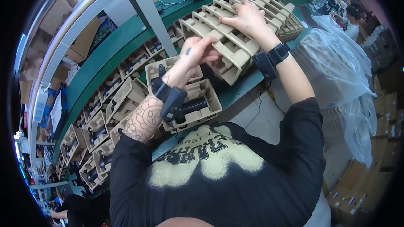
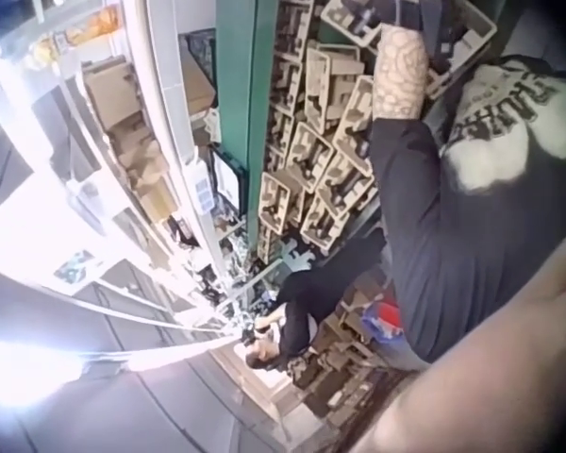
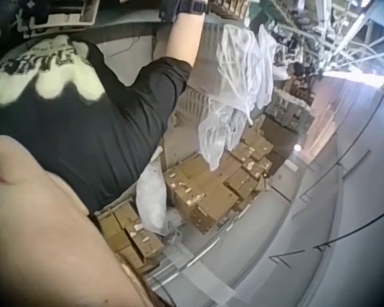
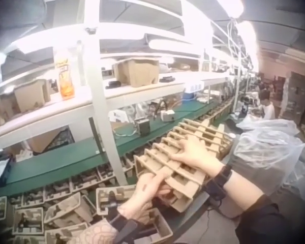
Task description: The person places handles into cardboard trays, stacks the trays, and then separates a new stack of trays to continue the process.
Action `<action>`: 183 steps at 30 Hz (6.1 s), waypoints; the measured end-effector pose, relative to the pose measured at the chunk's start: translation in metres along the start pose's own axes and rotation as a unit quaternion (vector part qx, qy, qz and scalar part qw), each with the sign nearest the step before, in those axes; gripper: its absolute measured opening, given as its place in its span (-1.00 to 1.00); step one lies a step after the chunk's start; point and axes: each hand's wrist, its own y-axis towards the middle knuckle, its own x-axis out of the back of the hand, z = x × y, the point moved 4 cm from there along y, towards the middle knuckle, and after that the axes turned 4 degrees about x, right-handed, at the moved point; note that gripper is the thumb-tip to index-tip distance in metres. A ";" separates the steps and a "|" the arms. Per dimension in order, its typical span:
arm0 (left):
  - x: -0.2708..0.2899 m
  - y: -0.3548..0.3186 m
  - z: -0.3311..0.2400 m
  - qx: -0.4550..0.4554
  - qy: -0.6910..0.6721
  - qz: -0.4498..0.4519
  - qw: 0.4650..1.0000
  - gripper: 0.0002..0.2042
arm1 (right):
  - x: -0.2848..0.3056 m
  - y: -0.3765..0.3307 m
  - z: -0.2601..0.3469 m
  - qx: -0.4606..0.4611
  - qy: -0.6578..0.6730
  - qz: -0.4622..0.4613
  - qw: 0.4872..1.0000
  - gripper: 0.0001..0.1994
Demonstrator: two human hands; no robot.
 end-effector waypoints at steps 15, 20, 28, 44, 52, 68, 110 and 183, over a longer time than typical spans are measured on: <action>0.070 -0.020 0.003 -0.077 0.038 -0.073 0.994 -0.80 | -0.009 0.005 0.047 -0.078 0.008 -0.060 0.995 -0.33; 0.025 -0.042 0.009 -0.100 0.029 -0.080 0.991 -0.67 | -0.018 0.009 0.044 -0.084 -0.016 -0.073 0.994 -0.32; 0.089 -0.030 0.028 -0.206 0.063 -0.121 0.969 -0.63 | -0.017 0.018 0.036 -0.062 0.004 -0.062 0.996 -0.31; 0.131 -0.206 0.012 -0.170 0.091 -0.146 0.970 -0.70 | -0.026 0.015 0.013 0.027 -0.098 -0.126 0.987 -0.27; 0.185 -0.301 0.060 -0.309 0.349 -0.296 0.834 -0.71 | -0.006 -0.101 0.240 0.193 0.730 0.060 0.653 0.19; 0.301 -0.488 0.019 -0.185 -0.064 -0.371 0.908 -0.64 | -0.040 -0.176 0.476 0.379 0.657 0.097 0.644 -0.67; 0.272 -0.576 -0.025 -0.308 0.653 -0.186 0.667 -0.86 | -0.012 -0.215 0.560 0.356 0.711 0.261 0.548 0.20; 0.462 -0.592 0.195 -0.273 -0.249 -0.773 0.516 -0.67 | -0.144 -0.137 0.520 0.132 0.544 0.019 0.829 -0.60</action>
